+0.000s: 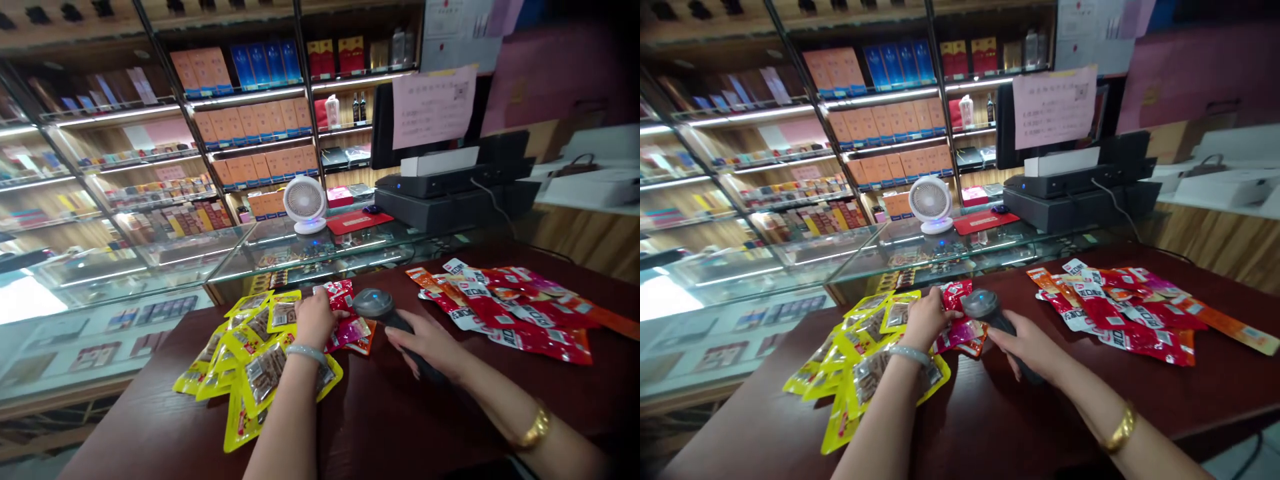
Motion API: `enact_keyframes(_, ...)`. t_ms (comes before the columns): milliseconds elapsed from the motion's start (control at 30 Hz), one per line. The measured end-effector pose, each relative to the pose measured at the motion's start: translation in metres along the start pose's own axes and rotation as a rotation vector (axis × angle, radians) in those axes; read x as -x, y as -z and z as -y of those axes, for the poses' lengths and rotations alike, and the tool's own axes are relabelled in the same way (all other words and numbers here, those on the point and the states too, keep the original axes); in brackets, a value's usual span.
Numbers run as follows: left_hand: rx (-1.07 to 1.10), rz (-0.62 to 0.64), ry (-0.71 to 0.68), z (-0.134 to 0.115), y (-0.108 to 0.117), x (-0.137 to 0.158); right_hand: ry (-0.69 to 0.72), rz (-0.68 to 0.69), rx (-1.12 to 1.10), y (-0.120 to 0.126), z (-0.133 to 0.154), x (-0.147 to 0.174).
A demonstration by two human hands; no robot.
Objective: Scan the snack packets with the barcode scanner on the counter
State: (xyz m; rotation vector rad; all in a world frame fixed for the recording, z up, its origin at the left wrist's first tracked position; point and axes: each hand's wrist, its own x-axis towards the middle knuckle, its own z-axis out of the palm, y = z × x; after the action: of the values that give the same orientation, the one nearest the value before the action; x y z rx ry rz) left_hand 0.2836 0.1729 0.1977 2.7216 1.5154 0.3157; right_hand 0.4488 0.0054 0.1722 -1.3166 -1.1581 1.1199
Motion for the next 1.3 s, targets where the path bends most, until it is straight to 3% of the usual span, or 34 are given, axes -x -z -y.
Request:
enact_keyframes(233, 0.077, -0.074, -0.129, -0.008, 0.002, 0.003, 0.024, -0.228, -0.033, -0.020, -0.009, 0.037)
enact_keyframes(400, 0.179, -0.056, -0.156, -0.013, 0.002, 0.005, 0.045, -0.307, -0.052, -0.031, -0.012, 0.045)
enact_keyframes(567, 0.537, -0.020, -0.102, -0.036, -0.017, 0.007, 0.074, -0.368, -0.097, -0.038, -0.025, 0.051)
enact_keyframes(700, 0.824, 0.095, -0.289, -0.052, -0.029, 0.009, 0.096, -0.414, -0.193, -0.040, -0.031, 0.054)
enact_keyframes(767, 0.729, 0.096, -0.358, -0.045, -0.021, 0.010, 0.105, -0.412, -0.229, -0.041, -0.031, 0.055)
enact_keyframes(867, 0.322, 0.037, -0.291, -0.021, -0.001, 0.009, 0.116, -0.392, -0.253, -0.043, -0.030, 0.057)
enact_keyframes(1000, -0.080, 0.166, -0.173, 0.007, 0.010, 0.007, 0.121, -0.354, -0.236, -0.045, -0.029, 0.058)
enact_keyframes(1133, -0.142, 0.268, -0.195, 0.008, 0.002, 0.005, 0.109, -0.339, -0.205, -0.046, -0.028, 0.058)
enact_keyframes(1300, -0.054, 0.178, -0.164, 0.000, 0.001, 0.000, 0.075, -0.307, -0.155, -0.050, -0.026, 0.062)
